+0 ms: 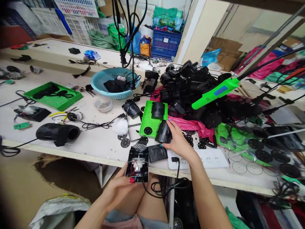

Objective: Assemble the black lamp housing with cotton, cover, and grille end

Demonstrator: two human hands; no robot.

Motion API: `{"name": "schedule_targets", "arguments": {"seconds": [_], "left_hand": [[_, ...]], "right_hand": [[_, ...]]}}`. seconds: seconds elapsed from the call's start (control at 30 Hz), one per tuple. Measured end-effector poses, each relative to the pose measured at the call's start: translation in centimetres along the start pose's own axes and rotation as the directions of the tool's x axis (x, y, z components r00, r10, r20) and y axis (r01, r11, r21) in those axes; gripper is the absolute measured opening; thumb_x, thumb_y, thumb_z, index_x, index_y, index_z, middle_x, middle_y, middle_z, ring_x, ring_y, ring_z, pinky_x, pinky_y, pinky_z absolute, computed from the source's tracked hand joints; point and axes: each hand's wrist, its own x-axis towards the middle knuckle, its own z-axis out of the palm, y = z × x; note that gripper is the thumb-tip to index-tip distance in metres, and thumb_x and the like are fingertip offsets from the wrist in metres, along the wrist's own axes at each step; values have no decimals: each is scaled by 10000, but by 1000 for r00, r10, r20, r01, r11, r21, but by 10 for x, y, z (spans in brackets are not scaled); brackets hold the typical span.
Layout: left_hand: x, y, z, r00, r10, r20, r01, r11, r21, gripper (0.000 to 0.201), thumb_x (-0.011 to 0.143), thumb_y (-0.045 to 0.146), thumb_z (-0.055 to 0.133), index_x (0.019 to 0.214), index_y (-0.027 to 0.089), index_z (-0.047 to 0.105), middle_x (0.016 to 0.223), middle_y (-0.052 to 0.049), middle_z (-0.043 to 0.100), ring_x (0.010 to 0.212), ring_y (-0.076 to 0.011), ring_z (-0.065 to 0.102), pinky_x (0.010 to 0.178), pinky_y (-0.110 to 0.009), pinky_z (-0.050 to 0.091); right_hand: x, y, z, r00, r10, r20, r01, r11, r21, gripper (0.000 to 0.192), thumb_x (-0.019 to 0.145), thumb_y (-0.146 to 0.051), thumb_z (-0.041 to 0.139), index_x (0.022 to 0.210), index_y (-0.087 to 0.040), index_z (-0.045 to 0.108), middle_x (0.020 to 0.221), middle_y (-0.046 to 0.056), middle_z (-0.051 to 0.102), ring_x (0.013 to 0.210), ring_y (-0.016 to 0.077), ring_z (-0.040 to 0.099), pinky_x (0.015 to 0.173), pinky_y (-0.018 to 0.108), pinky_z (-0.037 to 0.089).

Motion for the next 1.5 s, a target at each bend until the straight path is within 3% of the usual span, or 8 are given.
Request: {"name": "schedule_targets", "arguments": {"seconds": [0.13,0.27,0.4,0.5,0.8,1.0,1.33,1.5], "left_hand": [[2,5,0,999,18,37,-14,995,-103,602,746,83,638,1332,222,623,1153,-78,728,976,-238,650,962,-402,444],[4,7,0,998,46,-47,-54,982,-182,328,928,313,568,1191,170,704,1171,-97,722,1072,-288,628,1023,-462,430],[7,3,4,997,41,-69,-52,985,-167,504,982,515,493,1364,203,592,1419,-89,593,1358,-329,461,1137,-473,340],[8,-2,10,995,52,-89,-64,989,-134,571,961,544,527,1427,215,533,1509,-68,512,1471,-310,312,1208,-444,247],[-3,-3,26,989,150,-14,-151,988,-45,529,961,520,557,1413,245,561,1547,-23,467,1526,-288,165,1257,-445,141],[-4,-6,23,990,141,-3,-141,988,-59,477,945,501,593,1344,244,632,1502,-42,525,1510,-317,214,1251,-485,140],[-9,-5,25,991,124,-56,-126,991,-45,518,920,472,648,1391,268,582,1480,-48,546,1480,-322,289,1229,-486,209],[-9,-8,23,985,157,-68,-157,988,13,647,817,370,785,1411,260,554,1436,-86,583,1420,-341,399,1199,-475,270]], "right_hand": [[-9,-15,-10,996,13,-88,-12,1000,14,955,749,-303,794,1546,-246,271,1518,123,352,1437,300,333,1212,471,277],[-52,-59,-32,993,2,-115,7,997,82,880,801,-362,754,1541,-357,278,1570,56,298,1441,315,343,1177,519,347],[-97,-109,-38,993,-117,-3,117,991,68,946,750,-252,771,1548,-364,274,1599,45,259,1454,349,326,1129,485,442],[-105,-129,-25,977,-212,37,211,977,26,972,756,-170,743,1560,-356,228,1600,64,255,1459,352,314,1122,483,459],[-86,-118,-5,966,-206,157,201,979,46,1006,739,-117,731,1550,-398,207,1616,44,218,1487,317,247,1162,507,387],[-87,-118,-4,963,-150,223,135,988,80,1047,718,-115,765,1537,-435,198,1626,3,190,1497,272,220,1189,483,341],[-86,-122,-5,959,-124,253,99,989,110,1008,729,-118,723,1541,-428,213,1627,15,186,1498,286,232,1181,486,350],[-86,-116,14,959,-165,232,149,985,85,1051,715,-75,685,1554,-434,164,1638,10,175,1499,286,240,1167,500,375]]}}
